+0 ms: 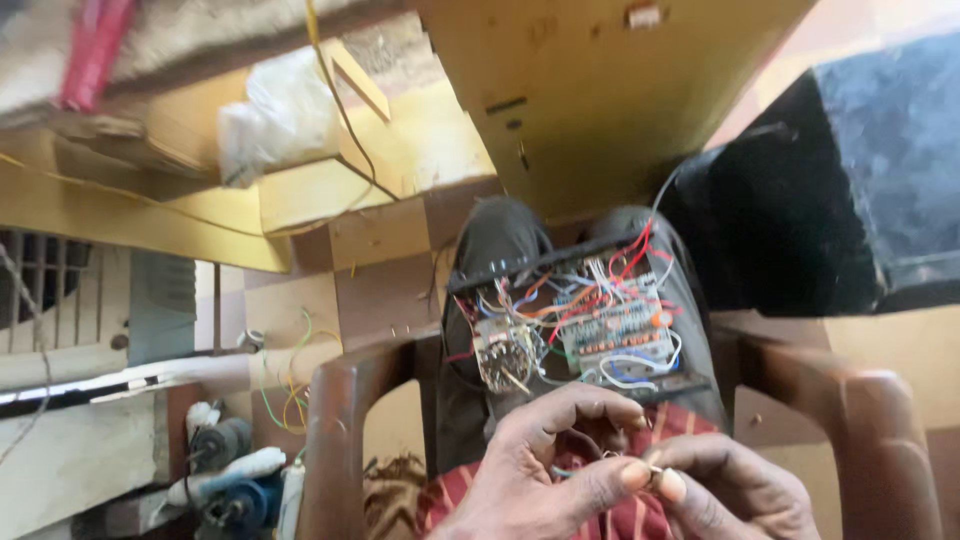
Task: The person sits with an open electronics device on their lap and uses a soldering iron to heat and reflow solder on various connection points on the circuit board. They repeatedly dip the iron into a small container on the table and manipulate wires while soldering.
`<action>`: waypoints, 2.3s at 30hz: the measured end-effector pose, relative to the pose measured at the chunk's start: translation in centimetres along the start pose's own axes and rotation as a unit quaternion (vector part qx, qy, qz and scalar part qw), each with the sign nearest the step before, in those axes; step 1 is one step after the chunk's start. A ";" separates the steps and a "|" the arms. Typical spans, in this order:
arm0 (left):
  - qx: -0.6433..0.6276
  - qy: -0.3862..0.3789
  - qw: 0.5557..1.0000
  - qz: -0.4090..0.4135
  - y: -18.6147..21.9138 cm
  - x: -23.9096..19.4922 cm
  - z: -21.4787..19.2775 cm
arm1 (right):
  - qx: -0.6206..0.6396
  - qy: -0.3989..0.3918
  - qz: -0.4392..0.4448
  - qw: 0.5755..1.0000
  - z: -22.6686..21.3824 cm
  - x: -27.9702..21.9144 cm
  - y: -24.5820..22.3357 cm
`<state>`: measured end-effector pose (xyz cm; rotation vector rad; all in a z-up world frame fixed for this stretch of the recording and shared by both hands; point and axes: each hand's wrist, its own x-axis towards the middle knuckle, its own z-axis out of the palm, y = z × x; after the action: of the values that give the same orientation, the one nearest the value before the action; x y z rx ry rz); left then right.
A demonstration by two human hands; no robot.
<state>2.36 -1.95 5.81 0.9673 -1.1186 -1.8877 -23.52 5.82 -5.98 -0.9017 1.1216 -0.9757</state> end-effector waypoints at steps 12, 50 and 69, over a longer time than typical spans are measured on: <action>-0.224 -0.002 0.972 -0.071 -4.0 1.3 0.1 | -0.010 -0.056 -0.157 0.986 1.1 6.7 1.9; 0.551 0.276 0.768 0.176 22.8 23.5 -15.9 | -0.090 0.151 -0.035 0.984 3.0 9.5 -12.8; 0.294 0.184 0.936 0.065 9.6 2.7 -6.4 | 0.055 0.137 -0.009 0.989 10.0 12.2 -18.6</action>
<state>8.71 -10.02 11.75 1.4596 -1.4971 -1.2013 -15.04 -10.73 9.81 -0.7045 1.2770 -1.1903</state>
